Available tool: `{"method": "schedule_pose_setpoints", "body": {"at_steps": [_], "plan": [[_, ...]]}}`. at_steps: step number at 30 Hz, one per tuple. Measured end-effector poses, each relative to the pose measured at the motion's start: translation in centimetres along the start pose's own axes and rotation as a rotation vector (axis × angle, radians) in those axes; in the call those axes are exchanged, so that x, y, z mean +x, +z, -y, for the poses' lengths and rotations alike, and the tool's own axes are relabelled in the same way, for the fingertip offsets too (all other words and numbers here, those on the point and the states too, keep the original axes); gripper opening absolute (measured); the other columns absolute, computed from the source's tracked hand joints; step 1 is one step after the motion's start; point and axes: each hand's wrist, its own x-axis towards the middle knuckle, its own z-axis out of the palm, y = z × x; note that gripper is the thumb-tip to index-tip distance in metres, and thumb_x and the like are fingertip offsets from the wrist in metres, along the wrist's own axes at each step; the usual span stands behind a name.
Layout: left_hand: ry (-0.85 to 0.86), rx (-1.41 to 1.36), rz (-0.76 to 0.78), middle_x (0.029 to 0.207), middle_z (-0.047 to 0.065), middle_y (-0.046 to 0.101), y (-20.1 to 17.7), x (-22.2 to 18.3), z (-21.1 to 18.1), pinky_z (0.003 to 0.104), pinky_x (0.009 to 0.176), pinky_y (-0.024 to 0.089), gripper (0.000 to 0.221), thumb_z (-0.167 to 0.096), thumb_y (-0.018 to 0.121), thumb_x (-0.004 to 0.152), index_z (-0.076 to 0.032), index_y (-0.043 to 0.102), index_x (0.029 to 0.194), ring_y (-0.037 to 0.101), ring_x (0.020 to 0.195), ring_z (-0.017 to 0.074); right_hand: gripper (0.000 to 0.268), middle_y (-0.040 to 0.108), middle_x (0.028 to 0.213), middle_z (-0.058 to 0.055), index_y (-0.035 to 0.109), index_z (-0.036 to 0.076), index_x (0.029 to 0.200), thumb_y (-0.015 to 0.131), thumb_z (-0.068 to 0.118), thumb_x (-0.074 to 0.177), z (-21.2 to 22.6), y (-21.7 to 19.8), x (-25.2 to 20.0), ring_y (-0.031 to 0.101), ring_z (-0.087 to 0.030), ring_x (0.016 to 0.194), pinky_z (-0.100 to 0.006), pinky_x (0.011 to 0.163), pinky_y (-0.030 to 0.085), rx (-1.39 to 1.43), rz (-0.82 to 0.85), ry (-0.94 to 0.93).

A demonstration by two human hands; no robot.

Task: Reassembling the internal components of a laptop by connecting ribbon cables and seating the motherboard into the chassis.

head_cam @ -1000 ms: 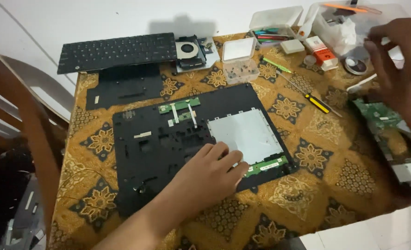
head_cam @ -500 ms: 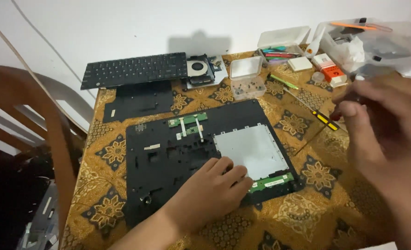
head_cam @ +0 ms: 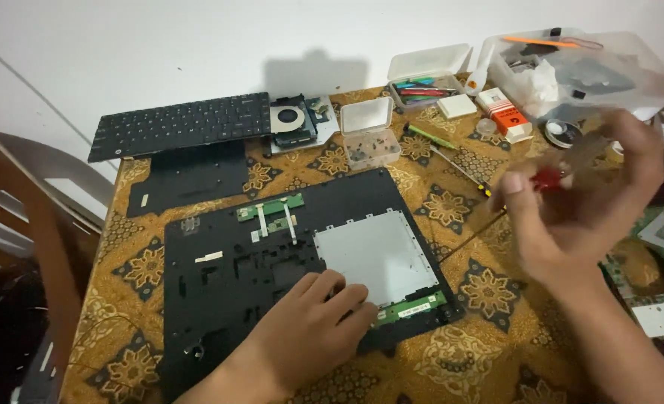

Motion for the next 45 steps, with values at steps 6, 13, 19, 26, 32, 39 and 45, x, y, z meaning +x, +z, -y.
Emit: {"method": "schedule_pose_setpoints", "body": {"at_steps": [6,13,19,26,32,39,45], "plan": [[-0.021,-0.015,0.012,0.116,0.013,0.059,-0.8,0.0,-0.3,0.046,0.075,0.047,0.005,-0.009,0.064,0.104,-0.011,0.064,0.109,0.051,0.096,0.0329,0.091,0.039,0.052,-0.012,0.008,0.040,0.167,0.048,-0.023,0.115,-1.1,-0.4,-3.1,0.042,-0.022,0.042,-0.033,0.048,0.045,0.086,0.036,0.159],[-0.034,-0.022,0.042,0.120,0.014,0.059,-1.7,0.2,-0.6,0.048,0.079,0.050,0.010,-0.011,0.067,0.102,-0.010,0.066,0.112,0.053,0.101,0.0352,0.060,0.041,0.052,-0.002,0.035,0.010,0.057,0.040,0.019,0.116,-1.4,-1.5,-3.5,0.048,-0.010,0.050,-0.023,0.050,0.042,-0.134,0.230,0.557],[-0.043,-0.030,0.041,0.124,0.013,0.056,-1.3,-0.1,-0.6,0.052,0.085,0.051,0.017,-0.011,0.067,0.102,-0.012,0.062,0.118,0.051,0.105,0.0354,0.057,0.041,0.043,-0.003,0.038,0.005,0.055,0.039,0.004,0.111,0.7,-0.6,-1.9,0.050,-0.014,0.036,-0.022,0.037,0.041,-0.089,0.203,0.317],[-0.048,-0.037,0.033,0.118,0.013,0.057,-1.6,0.2,-0.6,0.048,0.079,0.049,0.009,-0.010,0.067,0.103,-0.011,0.063,0.111,0.052,0.099,0.0345,0.054,0.044,0.044,-0.014,0.040,-0.005,0.055,0.047,-0.011,0.108,0.8,-0.5,-1.9,0.058,-0.025,0.040,-0.034,0.041,0.050,-0.121,0.098,0.168],[-0.036,-0.010,0.047,0.122,0.012,0.056,-1.6,0.0,-0.6,0.049,0.083,0.050,0.014,-0.012,0.068,0.103,-0.012,0.063,0.115,0.051,0.102,0.0334,0.064,0.056,0.057,-0.018,0.055,-0.010,0.058,0.035,0.009,0.116,3.3,-0.3,-0.9,0.058,-0.026,0.048,-0.033,0.047,0.040,-0.225,0.152,0.369],[-0.001,-0.036,0.050,0.120,0.015,0.052,-2.1,0.1,-0.4,0.050,0.084,0.050,0.026,-0.011,0.070,0.101,-0.013,0.060,0.125,0.049,0.101,0.0342,0.079,0.060,0.066,-0.017,0.059,-0.009,0.067,0.018,0.037,0.116,1.9,-1.0,-3.1,0.060,-0.026,0.060,-0.034,0.058,0.044,-0.227,0.162,0.510],[0.019,-0.009,0.068,0.120,0.016,0.049,-2.7,0.1,-0.5,0.048,0.081,0.049,0.035,-0.008,0.074,0.097,-0.017,0.055,0.124,0.048,0.099,0.0340,0.072,0.059,0.065,-0.019,0.058,-0.012,0.071,0.023,0.029,0.119,2.1,-0.8,-3.2,0.060,-0.026,0.056,-0.032,0.054,0.041,-0.249,0.097,0.433]]}}
